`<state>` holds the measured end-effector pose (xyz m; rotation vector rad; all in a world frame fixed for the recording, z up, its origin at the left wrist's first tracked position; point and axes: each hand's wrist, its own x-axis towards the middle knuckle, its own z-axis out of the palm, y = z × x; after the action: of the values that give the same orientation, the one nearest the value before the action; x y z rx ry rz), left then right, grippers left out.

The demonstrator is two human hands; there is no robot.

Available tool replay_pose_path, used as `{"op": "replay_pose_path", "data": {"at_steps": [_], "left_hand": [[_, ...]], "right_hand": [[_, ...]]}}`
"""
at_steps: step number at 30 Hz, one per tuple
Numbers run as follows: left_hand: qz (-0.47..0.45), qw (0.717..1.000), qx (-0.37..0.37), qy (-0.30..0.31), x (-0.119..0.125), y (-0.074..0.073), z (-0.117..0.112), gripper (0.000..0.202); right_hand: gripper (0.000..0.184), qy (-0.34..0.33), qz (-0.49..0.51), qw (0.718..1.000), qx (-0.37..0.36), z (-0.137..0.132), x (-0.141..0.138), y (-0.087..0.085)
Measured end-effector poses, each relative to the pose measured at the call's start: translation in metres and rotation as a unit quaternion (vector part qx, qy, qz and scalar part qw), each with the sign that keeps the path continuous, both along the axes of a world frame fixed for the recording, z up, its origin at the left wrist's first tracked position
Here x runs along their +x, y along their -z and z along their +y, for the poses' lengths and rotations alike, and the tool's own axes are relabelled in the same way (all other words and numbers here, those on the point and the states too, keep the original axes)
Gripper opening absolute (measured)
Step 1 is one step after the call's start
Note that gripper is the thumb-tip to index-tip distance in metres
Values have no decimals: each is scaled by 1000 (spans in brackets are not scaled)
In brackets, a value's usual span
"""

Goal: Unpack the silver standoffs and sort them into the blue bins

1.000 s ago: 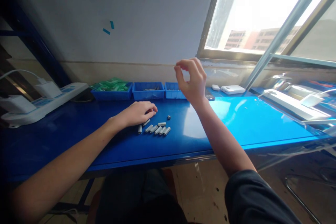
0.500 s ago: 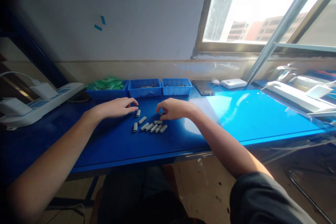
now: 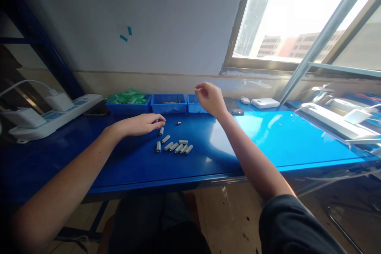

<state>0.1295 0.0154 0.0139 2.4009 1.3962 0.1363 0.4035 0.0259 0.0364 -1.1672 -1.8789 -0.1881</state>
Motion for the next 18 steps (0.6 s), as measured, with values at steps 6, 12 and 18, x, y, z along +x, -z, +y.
{"op": "replay_pose_path", "data": {"at_steps": [6,12,18], "left_hand": [[7,1000,4,7,3,2,-2,56],[11,997,-37,64,5,-8,-13,72],[8,992,-13,123,23,7,-40,85]], "right_hand": [[31,-138,-230,949,-168,7,-31,57],[12,-135,-236,957,-98,-1,-44,49],[23,10,8,982,187,-9,-14,-13]]}}
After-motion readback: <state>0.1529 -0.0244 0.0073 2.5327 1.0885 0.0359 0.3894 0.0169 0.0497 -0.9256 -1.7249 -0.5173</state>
